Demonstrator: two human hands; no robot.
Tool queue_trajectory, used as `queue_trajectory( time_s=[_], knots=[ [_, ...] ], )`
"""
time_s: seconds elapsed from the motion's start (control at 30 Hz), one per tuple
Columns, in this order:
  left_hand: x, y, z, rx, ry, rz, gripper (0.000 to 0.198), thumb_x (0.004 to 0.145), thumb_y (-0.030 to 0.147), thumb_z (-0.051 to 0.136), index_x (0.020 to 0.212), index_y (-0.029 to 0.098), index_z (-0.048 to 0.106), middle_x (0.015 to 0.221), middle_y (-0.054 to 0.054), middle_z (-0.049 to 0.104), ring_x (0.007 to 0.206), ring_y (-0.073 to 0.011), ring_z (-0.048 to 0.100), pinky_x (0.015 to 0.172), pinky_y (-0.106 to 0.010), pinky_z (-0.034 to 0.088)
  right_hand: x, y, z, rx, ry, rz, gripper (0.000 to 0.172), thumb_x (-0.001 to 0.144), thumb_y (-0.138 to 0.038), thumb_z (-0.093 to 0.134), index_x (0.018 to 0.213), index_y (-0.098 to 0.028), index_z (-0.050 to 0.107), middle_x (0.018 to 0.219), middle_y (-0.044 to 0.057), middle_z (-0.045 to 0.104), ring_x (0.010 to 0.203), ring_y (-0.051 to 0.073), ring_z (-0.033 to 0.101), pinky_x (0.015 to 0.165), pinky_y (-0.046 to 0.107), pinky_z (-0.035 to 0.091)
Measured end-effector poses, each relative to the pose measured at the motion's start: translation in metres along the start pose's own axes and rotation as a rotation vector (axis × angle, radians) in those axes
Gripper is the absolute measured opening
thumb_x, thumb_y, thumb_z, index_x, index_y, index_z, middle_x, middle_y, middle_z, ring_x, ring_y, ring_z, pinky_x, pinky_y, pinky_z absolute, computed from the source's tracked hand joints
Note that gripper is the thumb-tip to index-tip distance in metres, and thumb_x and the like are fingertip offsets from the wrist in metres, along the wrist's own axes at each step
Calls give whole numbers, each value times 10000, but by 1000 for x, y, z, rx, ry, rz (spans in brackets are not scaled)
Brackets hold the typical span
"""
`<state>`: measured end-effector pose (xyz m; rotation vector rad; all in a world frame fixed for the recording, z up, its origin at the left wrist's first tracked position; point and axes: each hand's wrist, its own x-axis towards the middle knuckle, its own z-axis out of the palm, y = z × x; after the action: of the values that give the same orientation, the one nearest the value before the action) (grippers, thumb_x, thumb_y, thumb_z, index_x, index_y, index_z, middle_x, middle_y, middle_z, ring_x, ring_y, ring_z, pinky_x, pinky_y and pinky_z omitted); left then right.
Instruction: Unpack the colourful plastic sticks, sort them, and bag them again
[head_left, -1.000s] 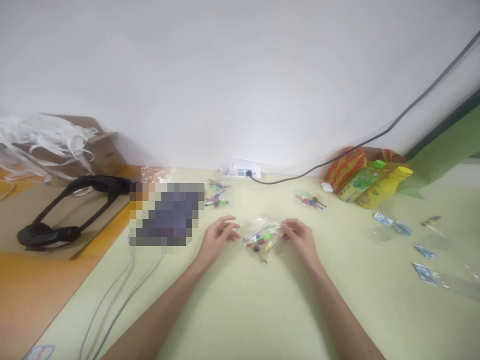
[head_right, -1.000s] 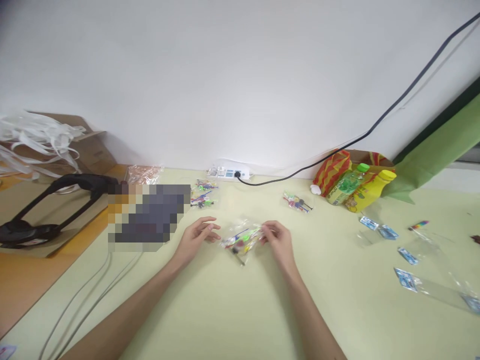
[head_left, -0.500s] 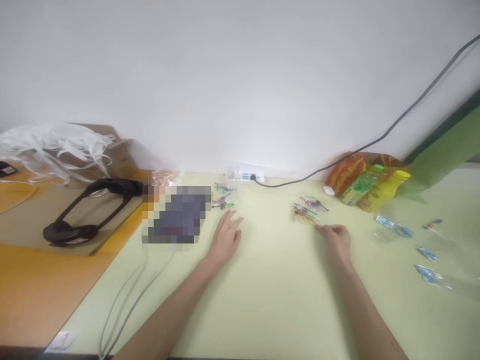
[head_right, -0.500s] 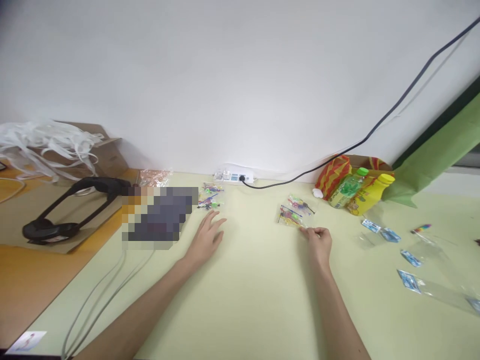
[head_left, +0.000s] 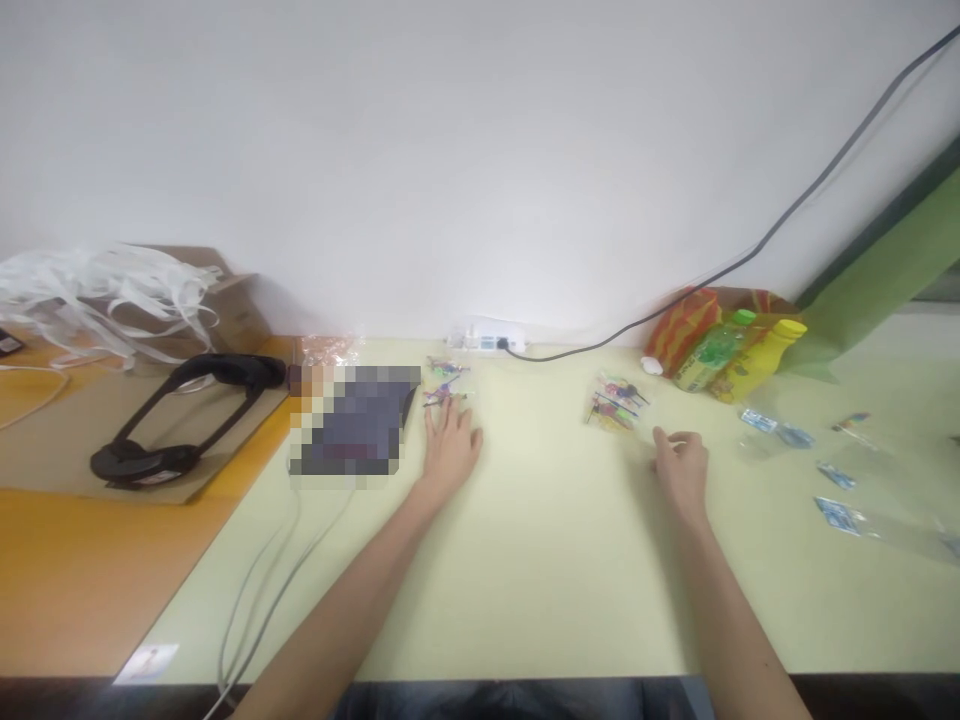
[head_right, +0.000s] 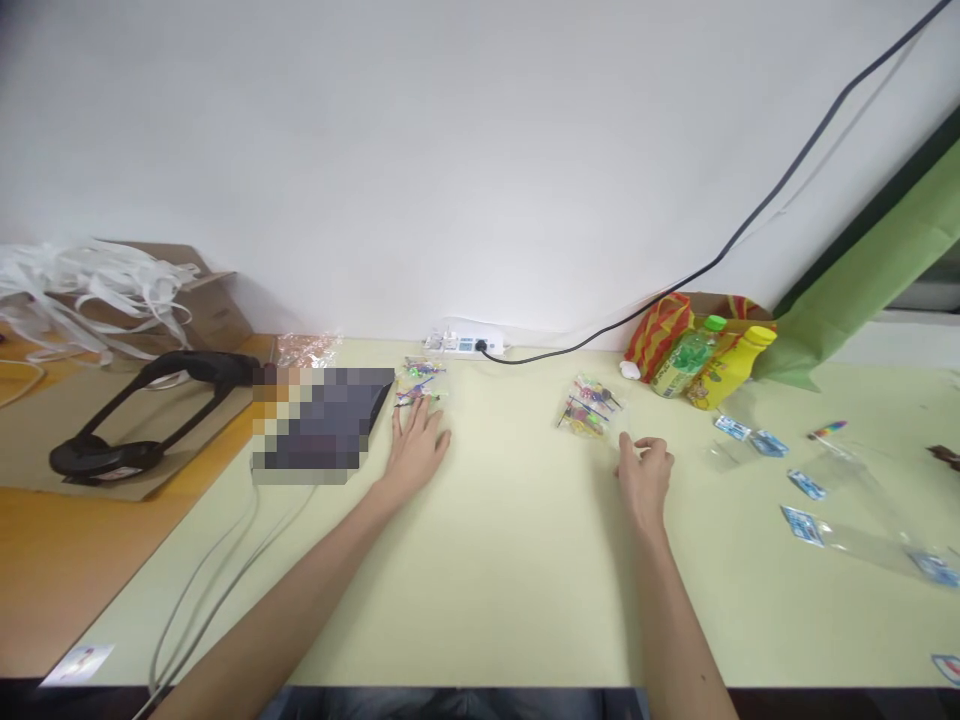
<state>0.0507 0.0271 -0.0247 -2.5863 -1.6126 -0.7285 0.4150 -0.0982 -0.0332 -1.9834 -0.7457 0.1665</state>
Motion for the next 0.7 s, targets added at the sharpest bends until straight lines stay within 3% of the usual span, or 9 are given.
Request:
queue_trajectory(
  time_s=[0.2,0.37,0.47,0.57,0.63,0.7],
  knots=[
    [-17,9,-14,37,48,33,301,936,263,551,1198,154,650,1422,-222,531,1406,-396,429,1233,-654,156,-4,1,-4,-79,37,-47,407,879,-570,521,1057,-205,519,1035,72,490,734,206,519,825,406,404],
    [-17,6,-23,7,64,64,619,839,351,724,1409,205,534,1518,-197,415,1470,-402,327,1241,-615,186,-20,-16,15,-103,11,-162,321,904,-521,510,1005,-216,513,1049,60,496,640,165,499,741,368,406],
    [-14,2,-26,-25,-26,69,631,848,445,734,1417,263,531,1529,-142,446,1465,-382,344,1239,-636,168,-38,-30,31,-115,-32,-318,251,932,-475,498,960,-226,514,1014,45,505,604,152,489,665,340,393],
    [-19,5,-31,-44,-101,106,627,824,527,755,1374,282,577,1428,-117,545,1351,-355,465,1202,-594,278,-60,-42,43,-80,-112,-549,209,976,-429,462,969,-228,520,992,46,525,603,152,502,624,327,396],
    [-24,9,-34,-67,-138,152,759,756,578,804,1415,296,554,1438,-116,531,1323,-356,475,1147,-553,368,-74,-49,47,-39,-210,-669,196,995,-410,458,992,-230,536,967,46,539,652,168,539,644,332,429],
    [-29,13,-35,-97,-166,206,934,686,623,840,1492,321,478,1536,-116,438,1388,-380,414,1146,-555,372,-87,-55,49,-3,-323,-757,196,1009,-399,461,1038,-231,558,978,57,557,743,190,585,703,344,478]
  ],
)
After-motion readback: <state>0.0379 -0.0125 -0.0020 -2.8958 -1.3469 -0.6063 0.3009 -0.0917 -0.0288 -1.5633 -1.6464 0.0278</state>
